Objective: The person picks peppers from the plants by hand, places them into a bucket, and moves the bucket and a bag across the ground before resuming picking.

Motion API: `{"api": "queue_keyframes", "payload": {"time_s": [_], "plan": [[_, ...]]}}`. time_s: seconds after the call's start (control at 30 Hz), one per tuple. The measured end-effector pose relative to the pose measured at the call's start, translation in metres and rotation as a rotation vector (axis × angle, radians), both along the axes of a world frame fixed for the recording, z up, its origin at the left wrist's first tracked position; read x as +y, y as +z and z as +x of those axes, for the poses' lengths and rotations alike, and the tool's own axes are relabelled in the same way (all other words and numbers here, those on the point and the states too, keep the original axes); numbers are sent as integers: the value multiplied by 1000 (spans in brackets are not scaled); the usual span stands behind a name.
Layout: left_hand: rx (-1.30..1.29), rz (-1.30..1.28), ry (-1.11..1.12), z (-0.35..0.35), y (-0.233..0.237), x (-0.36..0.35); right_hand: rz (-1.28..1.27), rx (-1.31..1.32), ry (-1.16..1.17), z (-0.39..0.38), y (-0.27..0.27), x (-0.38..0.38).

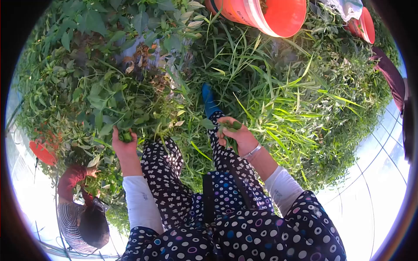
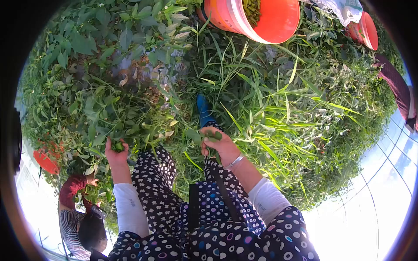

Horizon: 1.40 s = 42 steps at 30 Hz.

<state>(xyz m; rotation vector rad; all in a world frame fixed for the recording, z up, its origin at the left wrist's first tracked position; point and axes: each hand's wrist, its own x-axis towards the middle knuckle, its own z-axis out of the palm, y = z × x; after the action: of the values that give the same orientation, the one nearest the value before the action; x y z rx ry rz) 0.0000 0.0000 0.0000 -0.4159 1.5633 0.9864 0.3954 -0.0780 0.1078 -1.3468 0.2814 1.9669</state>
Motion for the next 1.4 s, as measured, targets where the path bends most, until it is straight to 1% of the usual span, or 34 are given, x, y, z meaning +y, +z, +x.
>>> {"api": "queue_keyframes", "payload": {"time_s": [0.07,0.1,0.17,0.23,0.33,0.37,0.43,0.47,0.5,0.57,0.6,0.63,0.7,0.73,0.8,0.83,0.9,0.93,0.97,1.03,1.07,1.17,1.23,1.3,1.33,1.37,1.4], "plan": [[101,-51,-40,-1,23,10,-56,-30,-23,-11,1,20],[34,-12,-43,49,60,5,-17,-97,-29,22,55,14],[244,72,-283,69,125,4,-55,73,-248,23,71,14],[96,106,-455,88,176,-2,-71,86,-269,19,98,23],[-237,198,-652,147,232,-12,53,25,-394,12,142,42],[-323,239,-710,170,249,-14,78,37,-385,8,152,46],[-485,288,-697,211,274,-24,203,-16,-402,-2,170,50],[-531,297,-696,225,289,-24,246,22,-448,-9,176,49],[-580,309,-696,239,302,-23,264,31,-443,-16,187,46],[-461,237,-526,264,318,-27,372,-152,-280,-26,206,44],[-508,185,-508,261,319,-29,453,-275,-225,-29,213,41],[-495,223,-501,257,320,-33,565,-367,-131,-28,218,38],[-675,250,-541,252,329,-40,663,-522,-1,-27,234,36],[-761,298,-567,251,336,-41,687,-519,5,-24,243,37],[-750,308,-582,250,351,-41,721,-657,174,-15,262,39],[-747,296,-601,249,358,-41,739,-656,178,-14,265,41],[-740,369,-616,251,367,-44,856,-785,233,-11,273,40],[-728,379,-597,253,376,-44,902,-820,210,-11,275,42],[-715,387,-577,255,383,-46,911,-820,215,-11,279,44],[-717,416,-579,253,388,-48,903,-854,295,-10,286,44],[-723,433,-583,252,391,-50,942,-907,308,-11,290,46],[-700,409,-570,257,407,-51,965,-899,319,-8,289,48],[-735,454,-580,257,410,-49,983,-870,304,-8,294,52],[-811,517,-566,255,410,-47,722,-549,206,-6,305,58],[-812,519,-560,255,413,-45,681,-410,129,-3,301,60],[-824,541,-577,256,416,-43,683,-412,134,-1,303,62],[-836,563,-593,256,420,-41,588,-335,68,0,307,64]]}}
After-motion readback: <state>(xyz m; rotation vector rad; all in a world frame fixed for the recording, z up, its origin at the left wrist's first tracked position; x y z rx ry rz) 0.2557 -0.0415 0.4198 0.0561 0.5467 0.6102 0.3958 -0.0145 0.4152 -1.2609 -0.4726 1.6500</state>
